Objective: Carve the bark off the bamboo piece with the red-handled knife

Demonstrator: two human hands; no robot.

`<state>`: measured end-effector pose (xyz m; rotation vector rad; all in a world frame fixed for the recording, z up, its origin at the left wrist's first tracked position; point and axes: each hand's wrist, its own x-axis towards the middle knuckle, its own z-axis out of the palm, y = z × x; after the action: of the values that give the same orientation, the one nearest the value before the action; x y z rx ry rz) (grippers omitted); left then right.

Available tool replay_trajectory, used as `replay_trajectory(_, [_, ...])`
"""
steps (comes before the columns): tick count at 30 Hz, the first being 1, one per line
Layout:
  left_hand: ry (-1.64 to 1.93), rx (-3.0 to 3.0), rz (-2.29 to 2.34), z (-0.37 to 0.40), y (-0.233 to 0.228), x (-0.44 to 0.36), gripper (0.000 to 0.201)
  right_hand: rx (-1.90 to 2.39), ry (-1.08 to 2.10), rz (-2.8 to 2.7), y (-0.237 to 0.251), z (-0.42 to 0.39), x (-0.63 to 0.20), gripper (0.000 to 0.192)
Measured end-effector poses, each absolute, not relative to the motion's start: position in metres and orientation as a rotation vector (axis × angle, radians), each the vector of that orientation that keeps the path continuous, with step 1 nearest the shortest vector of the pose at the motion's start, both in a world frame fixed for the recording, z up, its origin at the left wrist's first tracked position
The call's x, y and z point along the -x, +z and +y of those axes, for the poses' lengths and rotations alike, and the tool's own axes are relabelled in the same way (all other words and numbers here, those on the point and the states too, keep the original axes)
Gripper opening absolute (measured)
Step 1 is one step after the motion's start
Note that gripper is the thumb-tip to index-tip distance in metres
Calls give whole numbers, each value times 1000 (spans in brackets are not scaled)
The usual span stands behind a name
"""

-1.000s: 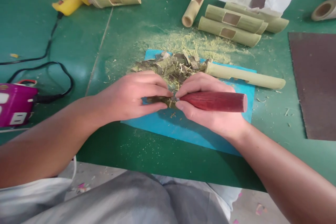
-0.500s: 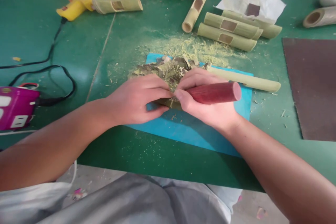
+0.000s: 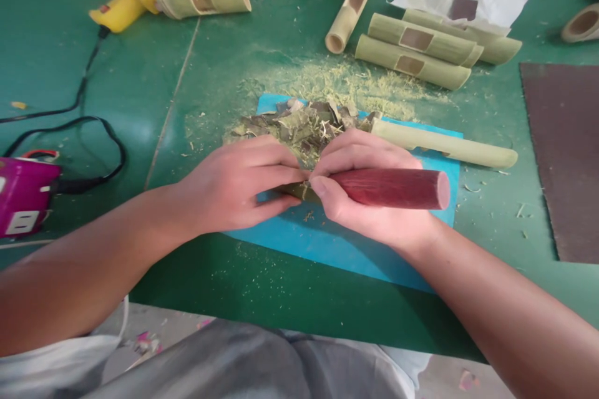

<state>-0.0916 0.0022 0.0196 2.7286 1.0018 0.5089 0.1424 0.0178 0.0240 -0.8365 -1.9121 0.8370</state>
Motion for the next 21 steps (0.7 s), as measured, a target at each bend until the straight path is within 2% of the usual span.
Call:
replay_trajectory(16, [421,-2767,991,2,25,93,23,836,764,-1909,22,11,-149,21])
replay_trajectory(21, [442,-2771,973,2,25,94,24,713,876,-1812,16,11,-150,38])
